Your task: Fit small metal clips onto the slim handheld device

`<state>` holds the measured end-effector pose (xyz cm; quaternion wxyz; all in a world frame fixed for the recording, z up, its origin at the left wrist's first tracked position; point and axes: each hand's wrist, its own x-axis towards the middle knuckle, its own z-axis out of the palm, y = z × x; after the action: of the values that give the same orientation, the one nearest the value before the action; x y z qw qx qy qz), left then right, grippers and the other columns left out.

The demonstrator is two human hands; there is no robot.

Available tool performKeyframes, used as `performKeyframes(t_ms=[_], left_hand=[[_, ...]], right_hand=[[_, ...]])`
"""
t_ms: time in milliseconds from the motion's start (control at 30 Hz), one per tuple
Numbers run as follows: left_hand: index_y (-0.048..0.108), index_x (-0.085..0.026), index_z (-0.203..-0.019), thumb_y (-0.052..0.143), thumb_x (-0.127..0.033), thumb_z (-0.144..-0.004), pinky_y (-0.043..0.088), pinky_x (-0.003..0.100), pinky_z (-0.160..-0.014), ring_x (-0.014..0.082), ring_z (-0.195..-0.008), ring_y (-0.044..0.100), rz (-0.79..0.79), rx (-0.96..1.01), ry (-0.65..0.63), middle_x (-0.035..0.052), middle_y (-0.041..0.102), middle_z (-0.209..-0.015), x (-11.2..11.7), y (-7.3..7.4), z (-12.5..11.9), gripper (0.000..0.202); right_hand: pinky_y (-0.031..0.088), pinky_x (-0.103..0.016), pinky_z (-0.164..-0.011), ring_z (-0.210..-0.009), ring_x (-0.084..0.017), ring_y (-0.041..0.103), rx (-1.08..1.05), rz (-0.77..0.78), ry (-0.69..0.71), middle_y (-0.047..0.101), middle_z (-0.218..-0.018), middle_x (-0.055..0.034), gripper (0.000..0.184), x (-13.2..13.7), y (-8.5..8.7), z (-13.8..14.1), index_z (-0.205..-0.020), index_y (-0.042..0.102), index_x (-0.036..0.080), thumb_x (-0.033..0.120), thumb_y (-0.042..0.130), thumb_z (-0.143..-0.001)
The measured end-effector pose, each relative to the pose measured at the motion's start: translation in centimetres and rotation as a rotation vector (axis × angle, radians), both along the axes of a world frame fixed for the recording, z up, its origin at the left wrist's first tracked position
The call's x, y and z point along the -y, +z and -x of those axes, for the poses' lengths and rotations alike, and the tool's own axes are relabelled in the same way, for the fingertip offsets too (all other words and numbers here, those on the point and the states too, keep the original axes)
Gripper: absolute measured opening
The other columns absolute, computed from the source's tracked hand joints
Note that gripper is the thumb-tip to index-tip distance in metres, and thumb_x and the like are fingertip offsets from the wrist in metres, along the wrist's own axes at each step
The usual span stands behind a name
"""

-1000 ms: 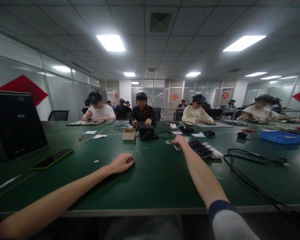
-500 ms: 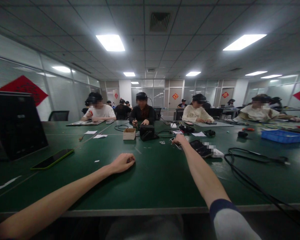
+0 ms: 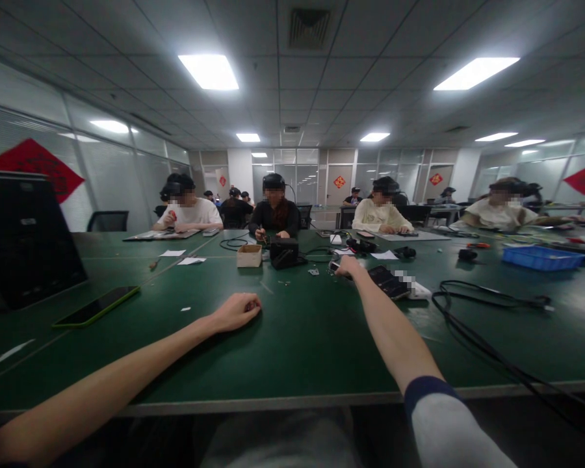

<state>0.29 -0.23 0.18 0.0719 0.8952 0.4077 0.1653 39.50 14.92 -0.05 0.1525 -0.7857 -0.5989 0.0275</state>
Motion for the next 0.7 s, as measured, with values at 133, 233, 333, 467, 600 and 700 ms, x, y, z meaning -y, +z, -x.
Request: performKeyframes(t_ms=[133,233,333,467,600,700], left_hand=[[0.063,-0.017,-0.088,0.048,-0.025,-0.081,0.04,0.022,-0.06,0.0145,-0.067,0.057,-0.035,-0.008,0.006,0.0015,0.064,-0.075,-0.2,-0.2,0.1,0.018],[0.063,-0.018,-0.088,0.047,-0.025,-0.081,0.04,0.022,-0.061,0.0147,-0.067,0.057,-0.039,-0.005,0.004,0.0016,0.064,-0.075,-0.3,-0.4,0.1,0.018],[0.063,-0.018,-0.088,0.048,-0.026,-0.081,0.039,0.022,-0.06,0.0147,-0.066,0.057,-0.031,-0.007,0.009,0.0016,0.064,-0.075,-0.2,-0.4,0.1,0.018],[0.062,-0.017,-0.088,0.048,-0.025,-0.082,0.039,0.022,-0.06,0.0143,-0.066,0.057,-0.031,-0.003,-0.003,0.0017,0.063,-0.075,-0.1,-0.2,0.1,0.018],[0.062,-0.018,-0.09,0.048,-0.026,-0.082,0.039,0.022,-0.06,0.0144,-0.067,0.057,-0.012,-0.007,-0.001,0.0016,0.063,-0.076,-0.1,-0.2,0.1,0.018],[0.062,-0.018,-0.09,0.047,-0.026,-0.083,0.039,0.023,-0.06,0.0144,-0.067,0.057,-0.018,-0.005,-0.002,0.0015,0.063,-0.077,-0.2,-0.2,0.1,0.019]], right_hand=[[0.05,-0.028,-0.07,-0.087,-0.026,0.063,0.024,0.012,0.036,0.065,-0.091,-0.0142,0.039,0.3,0.3,0.1,-0.087,0.065,0.009,0.026,0.077,-0.054],[0.05,-0.027,-0.07,-0.088,-0.026,0.063,0.019,0.006,0.045,0.065,-0.087,-0.0139,0.032,0.7,0.7,0.2,-0.081,0.065,0.01,0.026,0.077,-0.055],[0.05,-0.026,-0.069,-0.088,-0.026,0.063,-0.001,0.002,0.043,0.065,-0.085,-0.0141,0.027,1.0,1.0,0.2,-0.074,0.064,0.011,0.025,0.078,-0.055],[0.049,-0.025,-0.064,-0.085,-0.026,0.063,-0.048,0.003,0.038,0.065,-0.08,-0.0122,0.026,1.2,1.5,0.1,-0.071,0.063,0.011,0.026,0.077,-0.055],[0.048,-0.022,-0.058,-0.077,-0.021,0.063,-0.319,0.034,0.011,0.064,-0.074,-0.0106,0.025,1.6,2.0,0.1,-0.076,0.06,0.011,0.034,0.068,-0.069],[0.046,-0.023,-0.05,-0.059,-0.017,0.06,-0.579,0.147,0.02,0.062,-0.066,-0.0085,0.023,2.1,1.8,0.3,-0.077,0.057,0.011,0.034,0.054,-0.08]])
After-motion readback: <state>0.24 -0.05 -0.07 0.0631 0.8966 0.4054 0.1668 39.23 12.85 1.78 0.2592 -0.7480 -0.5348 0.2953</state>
